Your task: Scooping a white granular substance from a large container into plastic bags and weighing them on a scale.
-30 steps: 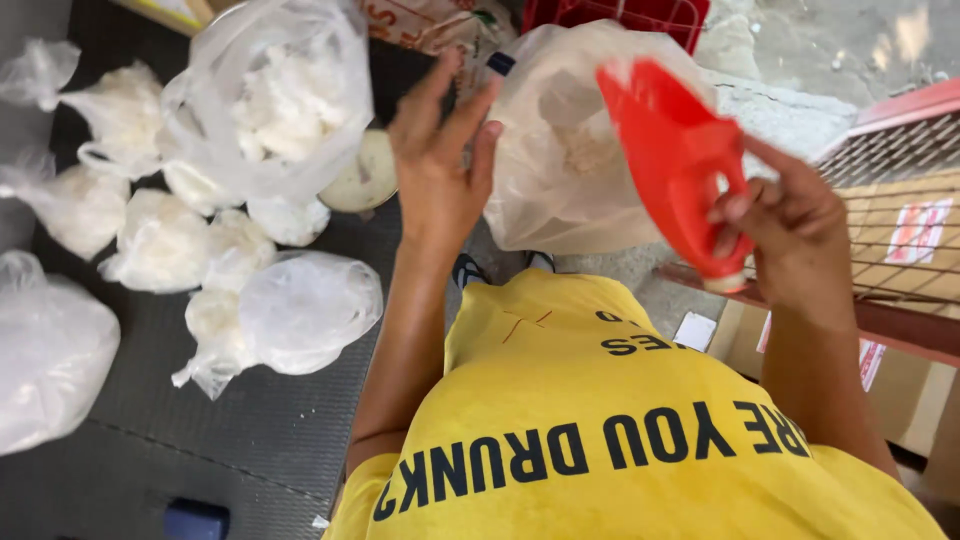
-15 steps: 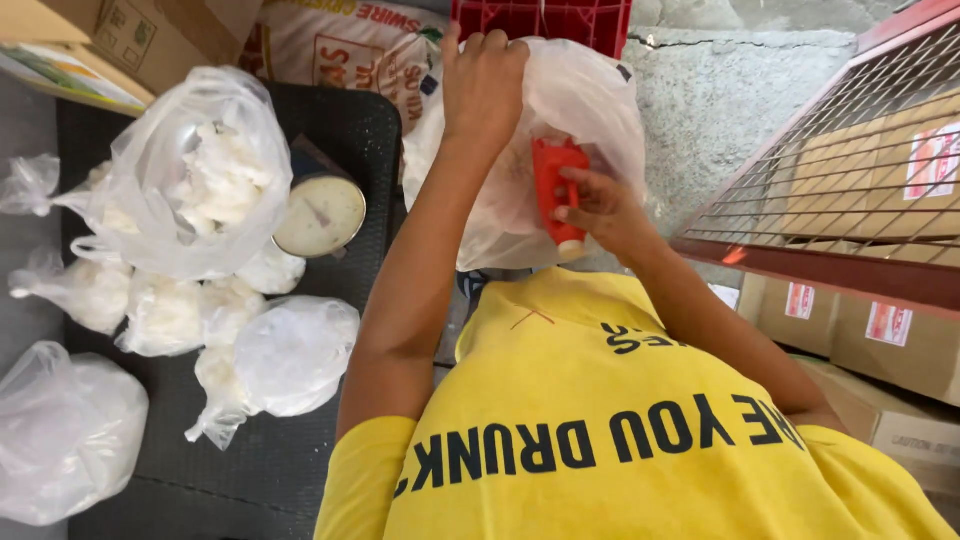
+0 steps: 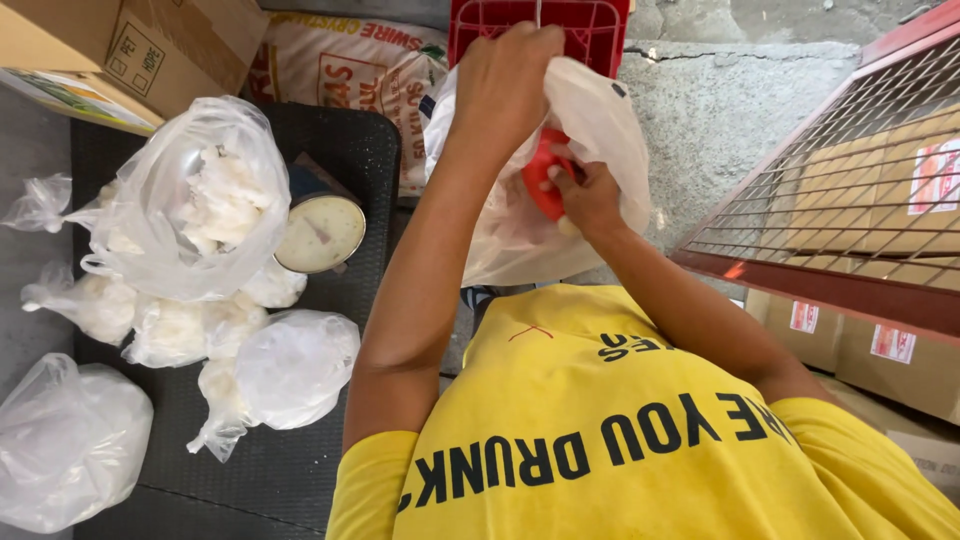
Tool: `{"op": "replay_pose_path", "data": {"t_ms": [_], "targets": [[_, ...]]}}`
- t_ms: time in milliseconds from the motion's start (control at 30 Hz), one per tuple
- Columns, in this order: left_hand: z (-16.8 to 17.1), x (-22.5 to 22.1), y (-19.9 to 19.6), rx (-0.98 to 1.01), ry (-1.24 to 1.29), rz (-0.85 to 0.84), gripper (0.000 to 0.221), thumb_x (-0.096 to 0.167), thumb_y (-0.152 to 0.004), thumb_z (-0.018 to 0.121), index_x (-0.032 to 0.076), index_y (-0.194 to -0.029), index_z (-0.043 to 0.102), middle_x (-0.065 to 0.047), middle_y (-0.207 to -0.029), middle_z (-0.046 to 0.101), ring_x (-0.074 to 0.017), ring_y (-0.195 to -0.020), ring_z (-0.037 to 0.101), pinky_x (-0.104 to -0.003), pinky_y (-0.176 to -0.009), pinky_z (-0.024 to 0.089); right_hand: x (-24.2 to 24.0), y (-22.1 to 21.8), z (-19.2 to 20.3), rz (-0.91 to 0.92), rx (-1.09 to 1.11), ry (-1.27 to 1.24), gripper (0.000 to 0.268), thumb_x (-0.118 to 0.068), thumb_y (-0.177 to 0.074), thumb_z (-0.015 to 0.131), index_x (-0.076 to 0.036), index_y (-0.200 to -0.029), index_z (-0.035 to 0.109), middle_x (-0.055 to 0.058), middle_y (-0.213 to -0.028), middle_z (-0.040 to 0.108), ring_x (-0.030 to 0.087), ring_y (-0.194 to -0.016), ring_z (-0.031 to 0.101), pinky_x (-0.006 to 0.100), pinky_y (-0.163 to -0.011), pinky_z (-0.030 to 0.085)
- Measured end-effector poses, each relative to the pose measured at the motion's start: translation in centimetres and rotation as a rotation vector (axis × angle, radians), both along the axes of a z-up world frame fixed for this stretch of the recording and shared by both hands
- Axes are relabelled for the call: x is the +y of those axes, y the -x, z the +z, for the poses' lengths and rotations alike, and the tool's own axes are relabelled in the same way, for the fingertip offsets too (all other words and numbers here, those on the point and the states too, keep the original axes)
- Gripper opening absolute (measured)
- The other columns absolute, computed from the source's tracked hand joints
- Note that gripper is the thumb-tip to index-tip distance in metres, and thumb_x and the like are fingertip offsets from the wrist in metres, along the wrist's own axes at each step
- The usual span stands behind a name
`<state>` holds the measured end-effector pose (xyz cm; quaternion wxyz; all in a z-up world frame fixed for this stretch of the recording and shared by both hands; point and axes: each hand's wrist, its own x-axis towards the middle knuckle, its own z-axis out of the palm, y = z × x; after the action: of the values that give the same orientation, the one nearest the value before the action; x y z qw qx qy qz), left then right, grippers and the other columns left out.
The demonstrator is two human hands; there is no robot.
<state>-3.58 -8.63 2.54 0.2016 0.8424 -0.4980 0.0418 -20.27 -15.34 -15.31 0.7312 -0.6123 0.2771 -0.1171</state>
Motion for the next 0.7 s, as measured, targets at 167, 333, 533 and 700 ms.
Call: {"op": "replay_pose_path", "data": {"t_ms": [167, 333, 533, 700], "targets": [[2.2, 2.4, 3.7, 0.105, -0.328, 0.199, 0.078, 0.034, -0.049, 0.094, 0.007, -0.117, 0.066, -0.015, -0.112, 0.061, -0.0349, -0.105, 0.062, -0.053, -0.083, 0.045, -1.5, 1.9, 0.2, -0.084, 0.147, 0.261, 0.019, -0.016, -0.101, 0.070, -0.004, -0.115, 0.072, 0.009, -0.088, 0.075, 0.017, -0.074, 0.070, 0.033, -0.071, 0.056], [-5.7, 3.8, 3.6, 0.109, -0.566, 0.313, 0.043, 0.024, -0.073, 0.087, 0.012, -0.111, 0.071, -0.012, -0.133, 0.059, -0.0318, -0.127, 0.056, -0.051, -0.101, 0.043, -2.2, 0.7, -3.0, 0.118, 0.317, 0.773, 0.020, -0.023, -0.102, 0.067, -0.004, -0.099, 0.074, 0.021, -0.094, 0.073, 0.036, -0.084, 0.071, 0.044, -0.079, 0.055], [-5.7, 5.5, -0.5, 0.713, -0.032, 0.399, 0.051, -0.007, -0.077, 0.059, 0.012, -0.123, 0.064, -0.013, -0.124, 0.072, -0.0305, -0.112, 0.071, -0.044, -0.094, 0.055, -1.5, 1.8, 4.0, 0.215, 0.220, 0.874, 0.023, -0.018, -0.097, 0.062, -0.008, -0.114, 0.074, 0.021, -0.101, 0.073, 0.042, -0.093, 0.069, 0.049, -0.082, 0.052], [-2.5, 5.4, -2.0, 0.354, -0.049, 0.192, 0.035, -0.003, -0.082, 0.064, 0.007, -0.116, 0.061, -0.020, -0.106, 0.075, -0.0417, -0.101, 0.070, -0.052, -0.085, 0.053, -1.6, 3.0, 8.1, 0.338, 0.117, 0.938, 0.030, -0.008, -0.093, 0.063, -0.014, -0.120, 0.075, 0.018, -0.114, 0.071, 0.041, -0.102, 0.067, 0.046, -0.090, 0.052]]}}
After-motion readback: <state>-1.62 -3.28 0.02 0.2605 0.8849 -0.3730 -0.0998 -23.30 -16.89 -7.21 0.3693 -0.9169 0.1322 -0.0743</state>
